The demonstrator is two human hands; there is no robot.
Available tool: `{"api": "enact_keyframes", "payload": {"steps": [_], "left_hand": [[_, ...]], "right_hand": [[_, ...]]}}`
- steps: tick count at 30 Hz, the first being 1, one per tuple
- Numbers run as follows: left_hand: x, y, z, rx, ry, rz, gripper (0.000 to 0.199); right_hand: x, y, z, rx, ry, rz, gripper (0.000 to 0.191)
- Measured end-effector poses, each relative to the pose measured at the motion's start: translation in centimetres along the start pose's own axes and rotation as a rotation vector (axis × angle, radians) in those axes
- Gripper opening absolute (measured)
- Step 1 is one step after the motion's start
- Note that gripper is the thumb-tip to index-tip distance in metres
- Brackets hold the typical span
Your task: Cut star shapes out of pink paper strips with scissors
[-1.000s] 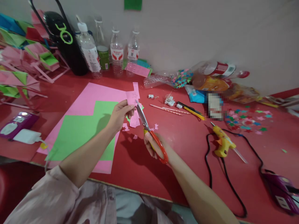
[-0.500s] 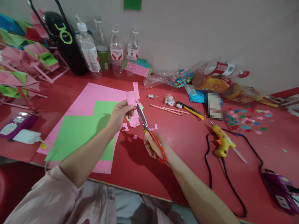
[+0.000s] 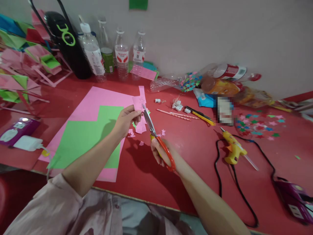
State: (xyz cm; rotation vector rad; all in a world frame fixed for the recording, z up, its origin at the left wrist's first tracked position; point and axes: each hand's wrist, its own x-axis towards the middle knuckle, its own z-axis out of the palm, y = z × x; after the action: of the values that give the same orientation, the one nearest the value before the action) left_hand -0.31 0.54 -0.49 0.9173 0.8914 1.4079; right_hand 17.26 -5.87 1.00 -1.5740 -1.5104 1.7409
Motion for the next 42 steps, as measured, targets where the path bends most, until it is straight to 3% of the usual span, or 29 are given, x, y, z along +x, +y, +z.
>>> {"api": "enact_keyframes", "payload": {"steps": [16,24,31,42], "left_hand": [[0.19,0.45,-0.34,0.026,0.052,0.014,0.018],[0.55,0.82,-0.82,0.002,0.174,0.097,0.015],[0.27,0.53,-0.49,0.044,0.046,0.043,0.019],[0.15,0.68,-0.18,0.029,0.091,0.092,0.018]], "right_hand": [[0.57,0.51,-0.66,-0.044,-0.058,-0.025,0.052],[0.19,0.41,-0.42,-0.051,-0.070,-0.028,0.052],[0.67,0.69,-0.37,-0.036,-0.074,-0.001,0.048],[0.39,0.53,-0.44,-0.043,-0.090,-0.015,0.049]]}}
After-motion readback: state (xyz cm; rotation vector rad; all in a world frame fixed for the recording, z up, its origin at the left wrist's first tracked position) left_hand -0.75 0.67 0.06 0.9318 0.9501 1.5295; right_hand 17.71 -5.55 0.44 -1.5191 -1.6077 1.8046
